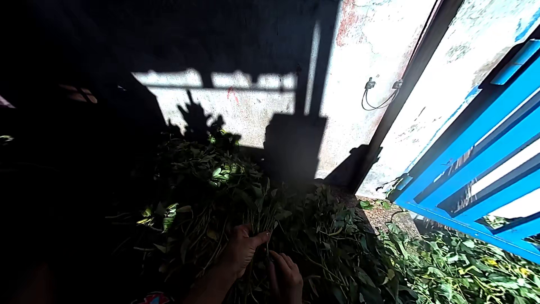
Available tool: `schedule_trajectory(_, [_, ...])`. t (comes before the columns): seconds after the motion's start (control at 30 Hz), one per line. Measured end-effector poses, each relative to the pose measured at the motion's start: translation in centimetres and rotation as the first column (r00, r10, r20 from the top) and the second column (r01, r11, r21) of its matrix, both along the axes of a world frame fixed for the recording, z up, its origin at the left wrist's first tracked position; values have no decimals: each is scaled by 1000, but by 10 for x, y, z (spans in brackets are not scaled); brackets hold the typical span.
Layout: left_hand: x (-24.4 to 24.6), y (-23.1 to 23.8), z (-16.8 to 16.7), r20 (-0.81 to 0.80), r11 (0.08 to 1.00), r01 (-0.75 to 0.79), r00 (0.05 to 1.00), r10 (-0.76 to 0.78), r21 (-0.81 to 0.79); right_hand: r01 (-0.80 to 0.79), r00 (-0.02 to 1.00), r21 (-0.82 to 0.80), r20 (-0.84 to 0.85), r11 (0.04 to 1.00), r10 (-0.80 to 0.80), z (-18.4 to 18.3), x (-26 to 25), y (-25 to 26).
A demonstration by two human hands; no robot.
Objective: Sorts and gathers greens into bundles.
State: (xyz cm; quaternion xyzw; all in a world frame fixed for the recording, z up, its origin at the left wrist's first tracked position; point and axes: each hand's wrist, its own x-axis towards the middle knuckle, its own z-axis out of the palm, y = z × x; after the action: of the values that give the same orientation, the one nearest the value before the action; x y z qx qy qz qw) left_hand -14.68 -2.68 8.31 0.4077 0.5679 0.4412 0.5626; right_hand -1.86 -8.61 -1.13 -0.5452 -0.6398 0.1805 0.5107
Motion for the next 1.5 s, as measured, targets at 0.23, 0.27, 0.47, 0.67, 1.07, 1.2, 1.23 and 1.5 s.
schedule_trajectory(0.23, [-1, -1, 6, -40, 986, 146, 989, -144, 74, -399, 516, -328, -852, 857, -86, 31, -1, -3])
schedule_trajectory(0.27, [-1, -1, 5, -58, 983, 161, 986, -156, 88, -416, 462, -348, -877, 840, -135, 31, 0, -2])
schedule_trajectory(0.47, [0, -1, 2, -62, 985, 135, 990, -129, 104, -497, 261, -260, -955, 828, -144, 26, -2, -1])
schedule_trajectory(0.67, [2, -2, 3, -22, 990, 114, 993, -112, 81, -484, 116, -209, -978, 850, -174, 23, -7, -2])
schedule_trajectory(1.07, [-23, 21, 31, 7, 895, -370, 925, 380, 248, -102, 736, -700, 425, 707, 527, 30, 31, 2])
schedule_trajectory(1.2, [-19, 17, 32, 11, 925, -340, 939, 343, 170, 193, 846, -439, 527, 877, 78, 47, 49, 7])
schedule_trajectory(1.23, [-17, 16, 28, 5, 932, -326, 944, 329, 161, 283, 860, -220, 489, 934, -145, 47, 52, 8])
schedule_trajectory(1.5, [-5, 12, 17, 10, 966, -235, 972, 236, 104, 110, 977, -12, 184, 994, -106, 50, 16, -1])
